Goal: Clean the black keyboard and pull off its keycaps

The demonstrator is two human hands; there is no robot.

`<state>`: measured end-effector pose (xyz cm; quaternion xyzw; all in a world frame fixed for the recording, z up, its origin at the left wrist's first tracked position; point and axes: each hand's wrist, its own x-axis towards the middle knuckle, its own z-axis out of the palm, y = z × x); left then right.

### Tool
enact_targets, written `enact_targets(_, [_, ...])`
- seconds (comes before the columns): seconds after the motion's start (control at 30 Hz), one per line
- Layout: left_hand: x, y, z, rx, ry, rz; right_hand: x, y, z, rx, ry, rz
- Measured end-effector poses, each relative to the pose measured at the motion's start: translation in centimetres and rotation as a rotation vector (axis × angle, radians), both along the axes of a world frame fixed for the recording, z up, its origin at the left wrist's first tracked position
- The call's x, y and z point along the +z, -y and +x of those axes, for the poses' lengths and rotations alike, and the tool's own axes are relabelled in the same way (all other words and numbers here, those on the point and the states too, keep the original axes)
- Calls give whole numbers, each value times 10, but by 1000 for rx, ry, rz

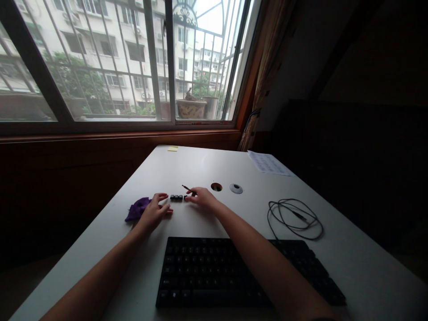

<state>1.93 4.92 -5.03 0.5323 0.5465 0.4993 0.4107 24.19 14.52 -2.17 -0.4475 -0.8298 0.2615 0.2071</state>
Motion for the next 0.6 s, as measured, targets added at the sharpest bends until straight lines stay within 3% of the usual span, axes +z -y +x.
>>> enact_targets(0.37, [0,0,0,-2,-25,8,-1,-6,-5,-4,-7,-79])
enact_targets(0.6, [1,2,0,-12,-40,8,1,0,-4,8,-32,-10])
